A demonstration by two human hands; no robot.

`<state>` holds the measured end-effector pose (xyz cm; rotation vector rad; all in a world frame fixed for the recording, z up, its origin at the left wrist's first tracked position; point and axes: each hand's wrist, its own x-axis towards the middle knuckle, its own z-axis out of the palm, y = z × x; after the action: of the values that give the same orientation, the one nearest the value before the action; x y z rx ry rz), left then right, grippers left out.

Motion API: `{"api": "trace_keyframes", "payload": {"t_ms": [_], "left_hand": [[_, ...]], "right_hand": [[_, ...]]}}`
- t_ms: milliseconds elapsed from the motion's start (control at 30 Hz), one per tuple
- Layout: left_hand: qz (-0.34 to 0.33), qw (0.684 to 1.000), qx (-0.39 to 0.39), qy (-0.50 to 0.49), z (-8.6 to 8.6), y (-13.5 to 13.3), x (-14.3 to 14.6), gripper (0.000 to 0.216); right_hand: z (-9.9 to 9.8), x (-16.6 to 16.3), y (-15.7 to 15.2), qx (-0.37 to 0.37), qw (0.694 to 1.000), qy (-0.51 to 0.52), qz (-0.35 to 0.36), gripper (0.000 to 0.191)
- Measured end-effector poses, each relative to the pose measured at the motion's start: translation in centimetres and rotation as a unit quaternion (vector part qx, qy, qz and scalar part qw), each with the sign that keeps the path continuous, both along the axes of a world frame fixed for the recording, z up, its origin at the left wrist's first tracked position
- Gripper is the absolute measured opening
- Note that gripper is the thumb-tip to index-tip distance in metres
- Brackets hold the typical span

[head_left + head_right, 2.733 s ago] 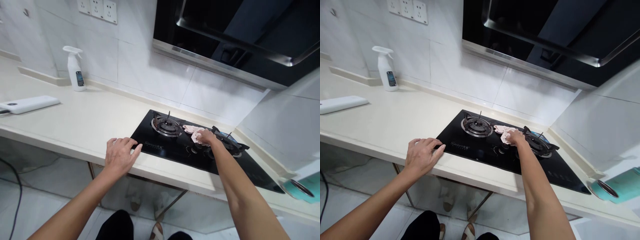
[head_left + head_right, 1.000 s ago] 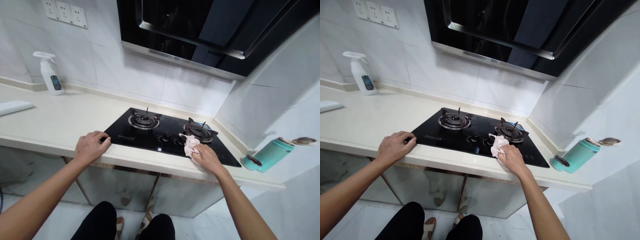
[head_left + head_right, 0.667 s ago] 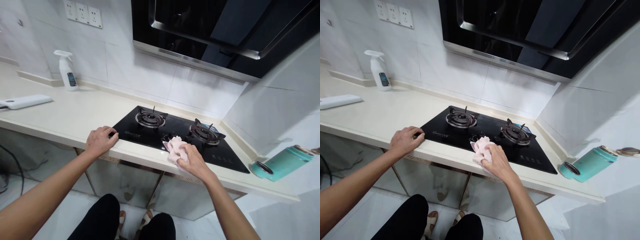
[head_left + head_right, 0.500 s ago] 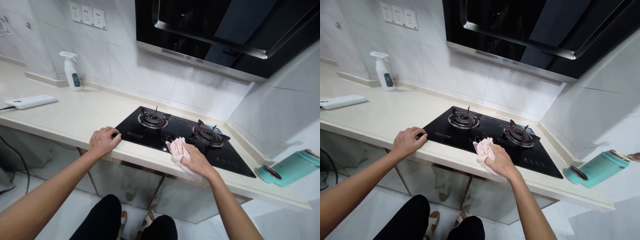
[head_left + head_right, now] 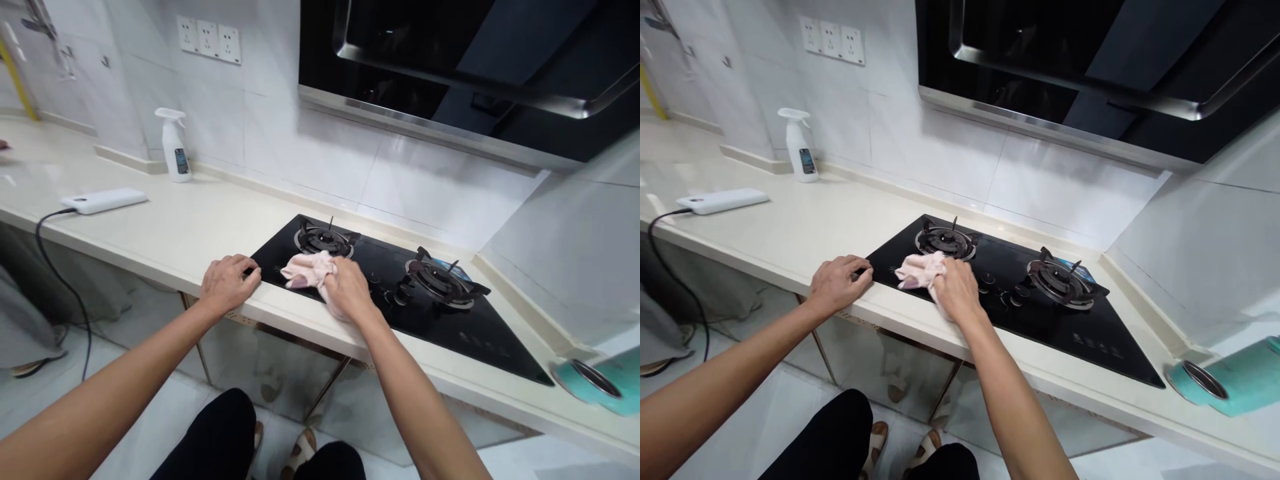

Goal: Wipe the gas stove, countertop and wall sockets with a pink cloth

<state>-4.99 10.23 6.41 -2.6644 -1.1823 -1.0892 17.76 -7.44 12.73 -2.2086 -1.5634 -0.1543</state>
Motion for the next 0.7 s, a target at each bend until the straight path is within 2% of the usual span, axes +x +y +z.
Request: {"api": "trace_keyframes", "payload": {"t_ms": [100, 233, 367, 500, 600, 700], "left_hand": [[0.006, 1.000, 0.003, -0.019, 0.0, -0.3, 0.0, 0.030], [-0.005, 1.000, -0.001, -0.028, 0.0, -0.9, 0.0, 0.030], [-0.001, 0.999, -0.016, -0.033, 0.1, -1.2, 0.1, 0.027], [-0.006, 0.998, -0.026, -0.053, 0.0, -1.0, -0.1, 0.035], [-0.010, 0.994, -0.013, -0.105, -0.3, -0.5, -0.4, 0.048], [0.007, 0.991, -0.004, -0.136, -0.6, -0.2, -0.5, 0.052]], "right_hand": [[0.5, 1.4, 0.7, -0.042, 0.997, -0.050, -0.051, 0.043], [-0.1, 2.1, 0.5, -0.139, 0.988, -0.064, -0.029, 0.055], [-0.6, 1.9, 1.5, -0.149, 0.987, -0.067, -0.007, 0.068], [-0.3, 0.8, 5.2, -0.163, 0.983, -0.071, 0.041, 0.072], [-0.2, -1.2, 8.7, -0.153, 0.980, -0.081, 0.094, 0.070], [-0.2, -3.8, 11.4, -0.138, 0.982, -0.077, 0.104, 0.069]]}}
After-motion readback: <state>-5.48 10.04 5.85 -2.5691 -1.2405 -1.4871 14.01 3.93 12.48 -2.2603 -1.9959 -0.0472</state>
